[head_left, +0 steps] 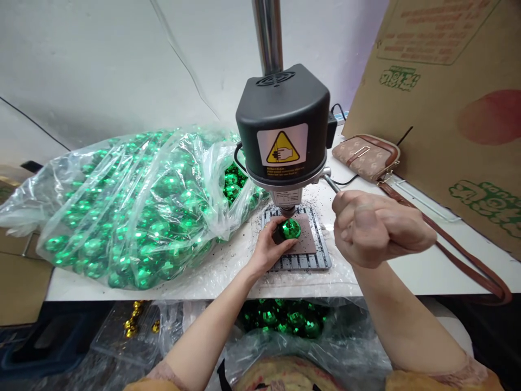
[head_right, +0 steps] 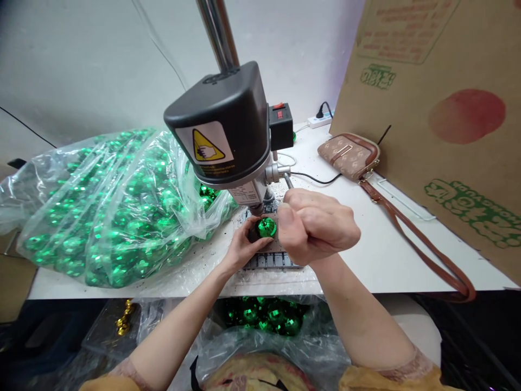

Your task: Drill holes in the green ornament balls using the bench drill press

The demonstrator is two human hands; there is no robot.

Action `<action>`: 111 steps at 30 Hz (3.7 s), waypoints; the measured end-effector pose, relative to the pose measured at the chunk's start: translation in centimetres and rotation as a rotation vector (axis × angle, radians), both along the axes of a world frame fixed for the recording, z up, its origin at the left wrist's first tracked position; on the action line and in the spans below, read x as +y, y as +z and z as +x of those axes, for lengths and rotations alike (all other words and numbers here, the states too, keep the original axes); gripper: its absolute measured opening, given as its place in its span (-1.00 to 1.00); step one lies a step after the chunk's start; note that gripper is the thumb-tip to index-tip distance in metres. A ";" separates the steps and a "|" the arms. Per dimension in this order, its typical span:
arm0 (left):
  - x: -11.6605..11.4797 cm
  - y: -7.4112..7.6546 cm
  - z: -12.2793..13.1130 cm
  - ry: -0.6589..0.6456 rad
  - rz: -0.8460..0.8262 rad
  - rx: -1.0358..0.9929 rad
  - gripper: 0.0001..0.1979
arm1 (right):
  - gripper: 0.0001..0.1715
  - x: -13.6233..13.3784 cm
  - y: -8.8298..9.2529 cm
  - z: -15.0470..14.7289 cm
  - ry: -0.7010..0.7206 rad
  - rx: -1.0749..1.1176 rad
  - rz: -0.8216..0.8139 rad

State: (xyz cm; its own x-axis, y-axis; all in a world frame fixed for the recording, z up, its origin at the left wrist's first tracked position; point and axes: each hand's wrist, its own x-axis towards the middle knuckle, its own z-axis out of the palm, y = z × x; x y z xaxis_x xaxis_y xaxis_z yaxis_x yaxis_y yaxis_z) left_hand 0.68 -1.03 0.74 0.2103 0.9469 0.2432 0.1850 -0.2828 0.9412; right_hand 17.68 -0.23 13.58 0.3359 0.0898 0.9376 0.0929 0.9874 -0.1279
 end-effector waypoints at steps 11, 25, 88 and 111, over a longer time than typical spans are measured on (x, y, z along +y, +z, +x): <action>0.1 -0.2 0.0 0.011 -0.008 -0.003 -0.46 | -0.39 -0.9 2.2 -0.5 0.008 0.113 -0.243; -3.7 -0.5 -0.6 0.298 0.233 0.031 -0.51 | -0.49 2.4 9.3 0.0 0.248 0.163 -0.608; -8.1 4.8 -0.6 0.306 0.674 0.204 -0.60 | -0.53 1.6 9.3 -0.5 0.173 0.202 -0.617; -9.6 2.8 1.7 0.282 0.731 0.153 -0.59 | -0.48 1.6 9.2 -0.7 0.156 0.188 -0.595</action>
State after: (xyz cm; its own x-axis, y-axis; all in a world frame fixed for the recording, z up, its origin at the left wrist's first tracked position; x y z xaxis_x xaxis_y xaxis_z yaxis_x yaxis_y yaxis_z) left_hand 2.39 -10.62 3.50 0.0674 0.5809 0.8112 0.4538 -0.7419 0.4936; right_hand 17.01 1.41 22.74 0.4309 0.6374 0.6388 -0.1235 0.7428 -0.6580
